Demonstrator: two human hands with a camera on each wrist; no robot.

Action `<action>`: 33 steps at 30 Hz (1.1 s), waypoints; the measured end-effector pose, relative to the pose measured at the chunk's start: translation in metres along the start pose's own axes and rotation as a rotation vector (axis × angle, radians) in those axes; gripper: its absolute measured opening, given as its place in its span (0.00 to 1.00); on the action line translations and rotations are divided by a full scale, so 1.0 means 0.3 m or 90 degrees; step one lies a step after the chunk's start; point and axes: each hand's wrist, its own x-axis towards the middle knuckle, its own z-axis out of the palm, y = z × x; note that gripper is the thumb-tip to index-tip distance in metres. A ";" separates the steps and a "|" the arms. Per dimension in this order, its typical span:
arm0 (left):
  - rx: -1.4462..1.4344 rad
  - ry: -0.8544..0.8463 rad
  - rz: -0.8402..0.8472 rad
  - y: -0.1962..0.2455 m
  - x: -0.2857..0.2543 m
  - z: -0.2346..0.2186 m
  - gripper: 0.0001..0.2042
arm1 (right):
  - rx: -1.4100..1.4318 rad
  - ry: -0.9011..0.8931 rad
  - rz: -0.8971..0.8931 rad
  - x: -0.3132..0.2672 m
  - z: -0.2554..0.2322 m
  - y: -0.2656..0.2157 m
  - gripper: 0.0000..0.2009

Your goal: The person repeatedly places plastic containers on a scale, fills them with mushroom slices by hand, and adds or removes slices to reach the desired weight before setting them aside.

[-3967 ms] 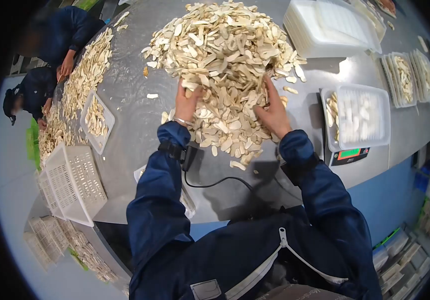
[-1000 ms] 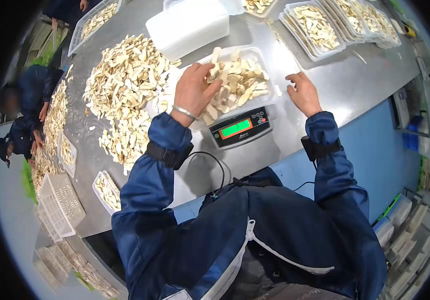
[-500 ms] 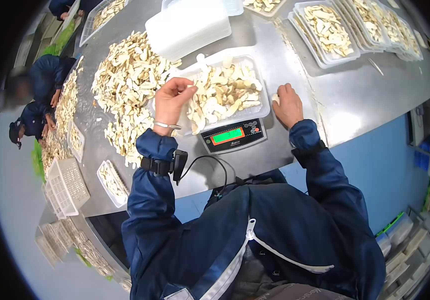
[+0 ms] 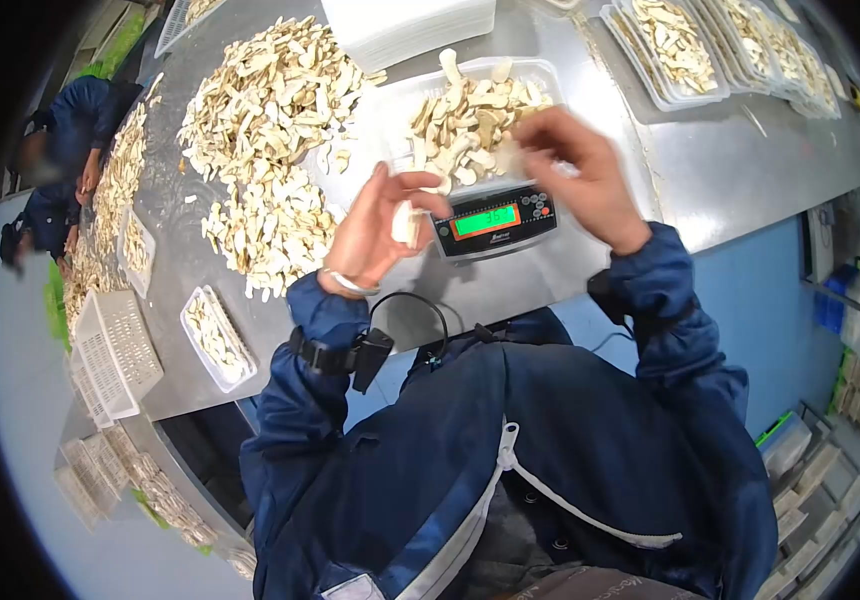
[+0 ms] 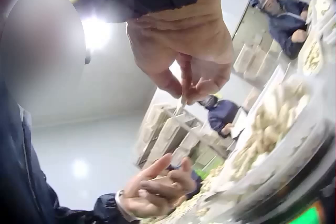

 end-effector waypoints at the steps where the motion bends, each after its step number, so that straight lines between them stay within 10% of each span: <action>1: -0.048 -0.050 -0.021 -0.012 -0.003 0.025 0.29 | -0.052 -0.085 -0.032 0.023 0.055 -0.059 0.12; 5: -0.237 -0.132 0.008 -0.023 -0.053 -0.107 0.29 | -0.111 0.072 -0.083 0.050 0.087 -0.073 0.13; 7: -0.303 0.092 0.087 0.036 -0.123 -0.205 0.28 | -0.145 0.162 -0.014 0.028 -0.011 -0.001 0.10; 14: 0.719 0.578 0.370 0.221 -0.247 -0.605 0.18 | -0.509 0.162 0.014 -0.030 -0.148 0.117 0.10; 20: 0.624 0.297 0.423 0.221 0.046 -0.293 0.12 | -0.479 0.078 -0.127 0.038 -0.047 0.141 0.20; 23: 0.859 0.220 0.514 0.235 0.235 -0.107 0.20 | -0.527 -0.031 -0.166 0.091 0.014 0.121 0.23; 33: 0.981 0.231 0.509 0.192 0.543 0.002 0.11 | -0.456 -0.059 -0.209 0.145 0.024 0.200 0.17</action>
